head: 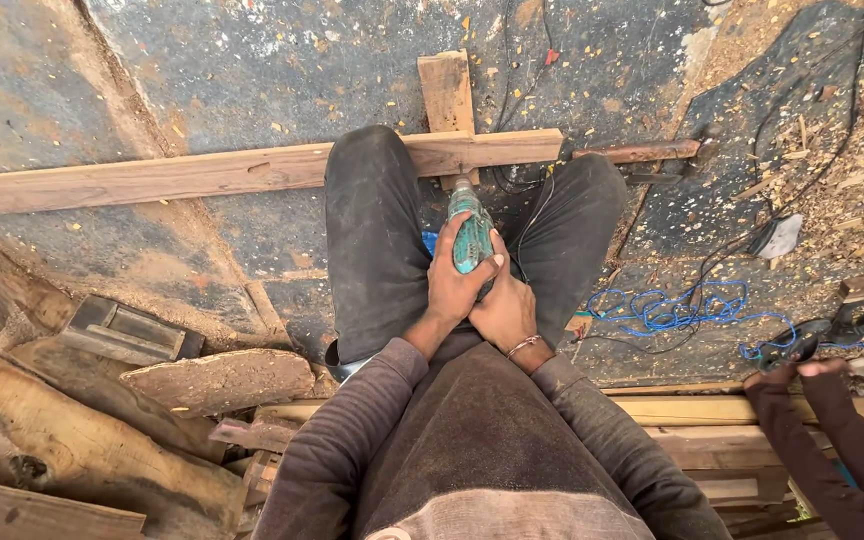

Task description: The recorder uses a power drill to make holes in a long piece of wood while seated on the ground.

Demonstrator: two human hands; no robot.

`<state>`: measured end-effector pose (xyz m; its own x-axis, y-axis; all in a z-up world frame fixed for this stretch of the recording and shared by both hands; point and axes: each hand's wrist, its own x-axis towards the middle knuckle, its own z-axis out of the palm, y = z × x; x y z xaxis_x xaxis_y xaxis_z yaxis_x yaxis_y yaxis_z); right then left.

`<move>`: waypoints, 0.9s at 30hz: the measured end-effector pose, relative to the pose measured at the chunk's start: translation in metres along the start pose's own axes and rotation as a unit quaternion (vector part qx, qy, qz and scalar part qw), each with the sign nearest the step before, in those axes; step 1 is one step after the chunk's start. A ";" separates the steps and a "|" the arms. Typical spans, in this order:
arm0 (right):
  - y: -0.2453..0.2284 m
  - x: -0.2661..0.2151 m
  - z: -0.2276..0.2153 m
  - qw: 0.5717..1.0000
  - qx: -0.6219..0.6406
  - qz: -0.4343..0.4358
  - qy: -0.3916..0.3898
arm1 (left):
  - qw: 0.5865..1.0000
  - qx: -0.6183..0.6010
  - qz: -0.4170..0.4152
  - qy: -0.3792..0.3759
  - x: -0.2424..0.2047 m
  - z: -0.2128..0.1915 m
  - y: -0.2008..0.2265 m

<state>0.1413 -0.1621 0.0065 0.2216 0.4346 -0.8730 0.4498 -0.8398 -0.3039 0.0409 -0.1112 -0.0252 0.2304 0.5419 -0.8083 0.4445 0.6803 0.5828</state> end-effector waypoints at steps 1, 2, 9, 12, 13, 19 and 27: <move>0.001 0.000 0.000 1.000 0.002 -0.004 0.002 | 1.000 0.001 -0.004 -0.002 0.000 0.001 -0.001; 0.003 0.001 0.001 1.000 0.002 -0.003 0.002 | 1.000 0.001 -0.005 -0.004 0.001 0.002 -0.001; 0.001 0.005 0.000 1.000 -0.013 -0.009 0.005 | 1.000 -0.011 -0.016 -0.004 0.005 0.004 -0.009; 0.000 0.008 0.000 1.000 -0.022 -0.009 0.004 | 1.000 -0.022 -0.008 0.000 0.007 0.004 -0.010; 0.000 0.008 -0.001 1.000 -0.026 -0.004 0.002 | 1.000 -0.026 -0.003 -0.001 0.008 0.004 -0.010; -0.003 0.011 -0.002 0.999 -0.036 0.013 -0.007 | 0.997 -0.054 -0.049 -0.013 0.012 0.005 -0.004; -0.006 0.019 -0.013 0.998 -0.070 0.000 0.005 | 0.998 -0.051 0.035 0.018 0.025 0.015 -0.030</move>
<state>0.1534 -0.1446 -0.0030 0.2293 0.4377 -0.8694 0.5662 -0.7865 -0.2466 0.0463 -0.1251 -0.0645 0.2262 0.6053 -0.7632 0.3380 0.6860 0.6443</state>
